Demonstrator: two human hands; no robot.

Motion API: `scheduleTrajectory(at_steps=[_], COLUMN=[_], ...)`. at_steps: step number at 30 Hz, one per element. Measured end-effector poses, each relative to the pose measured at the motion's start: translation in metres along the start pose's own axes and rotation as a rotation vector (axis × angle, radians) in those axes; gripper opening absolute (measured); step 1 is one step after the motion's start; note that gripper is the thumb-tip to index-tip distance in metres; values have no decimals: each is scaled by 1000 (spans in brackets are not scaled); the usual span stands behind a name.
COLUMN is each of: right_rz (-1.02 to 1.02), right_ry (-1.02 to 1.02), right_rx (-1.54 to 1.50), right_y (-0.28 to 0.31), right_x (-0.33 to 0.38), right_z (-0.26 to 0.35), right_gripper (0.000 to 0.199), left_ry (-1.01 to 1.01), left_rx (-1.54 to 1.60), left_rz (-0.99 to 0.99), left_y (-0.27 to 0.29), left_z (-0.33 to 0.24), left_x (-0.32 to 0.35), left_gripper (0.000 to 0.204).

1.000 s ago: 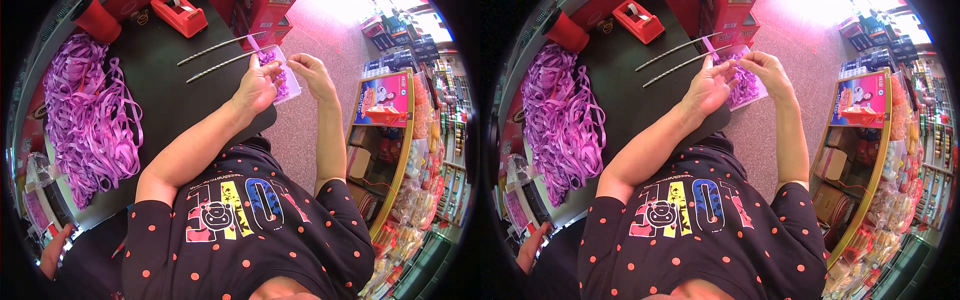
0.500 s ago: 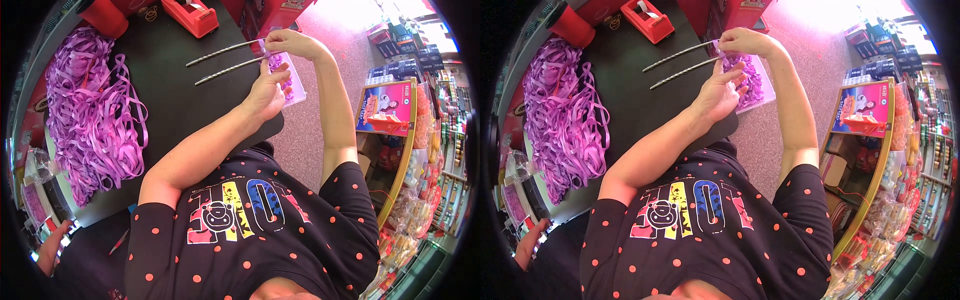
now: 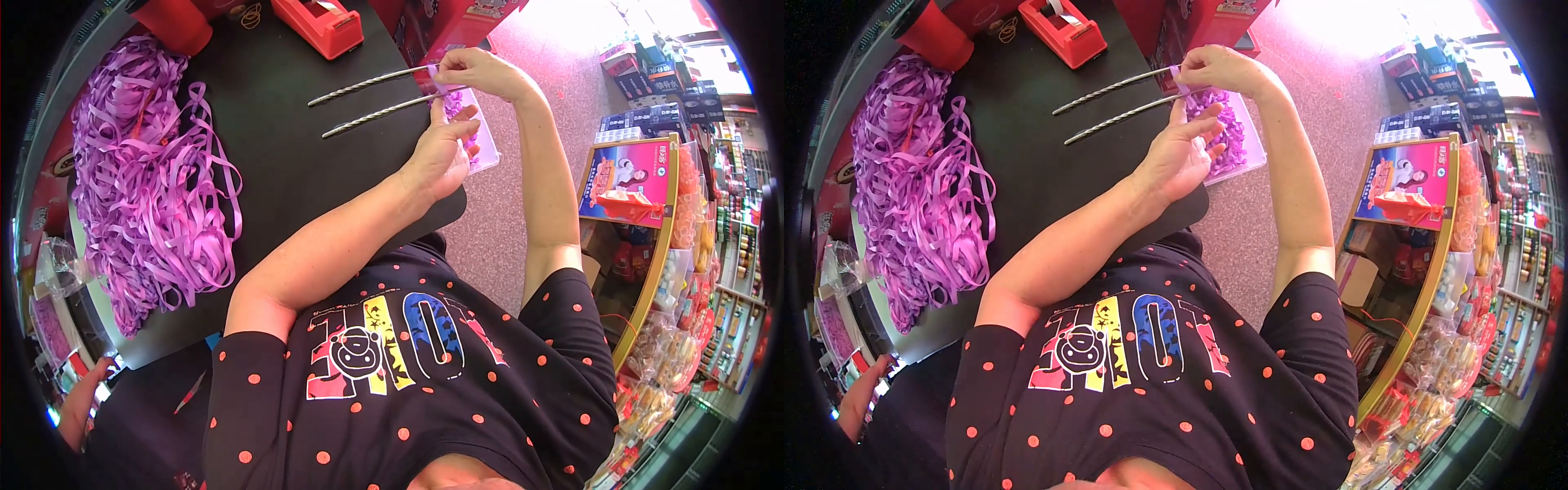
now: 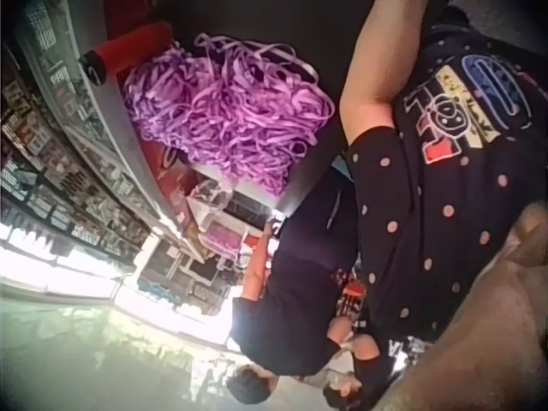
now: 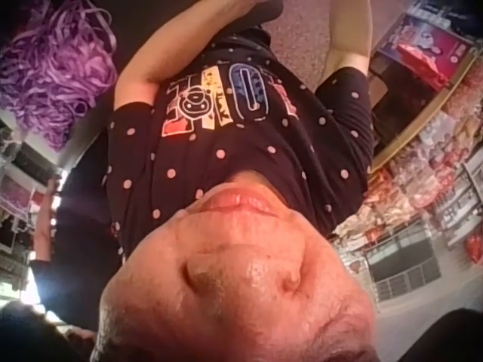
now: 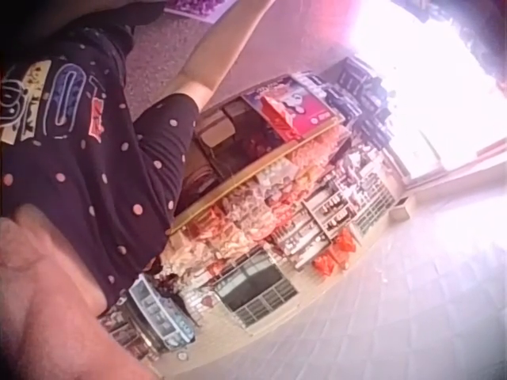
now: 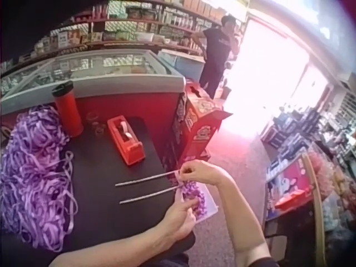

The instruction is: The recorder is tying purple ribbons into bows using a metal rod jig on a workshop counter.

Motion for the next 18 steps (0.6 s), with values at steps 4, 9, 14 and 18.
scheduleTrajectory(at_steps=[4, 9, 14, 18], right_rz=[-38, -93, -129, -12], right_ry=[6, -19, -113, -24], right_rx=[28, 95, 357, 77], right_y=[1, 6, 10, 3], right_x=[2, 0, 3, 2], right_z=[-4, -9, 14, -9], right_gripper=[28, 29, 32, 31], left_ry=[2, 9, 13, 11], left_rx=[4, 10, 32, 27], left_rz=[11, 27, 12, 18], left_y=[-2, -4, -2, -5], left_z=[0, 1, -2, -2], left_x=[0, 0, 0, 2], left_gripper=[64, 66, 69, 67])
Point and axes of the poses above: each hand's wrist, its own x-axis away from the middle knuckle, its own y-axis out of the back of the hand, z = x × y, the point moved 10 cm from there along -x, towards the middle knuckle, and after that the axes turned 14 degrees about -z, right-handed, at the moved point
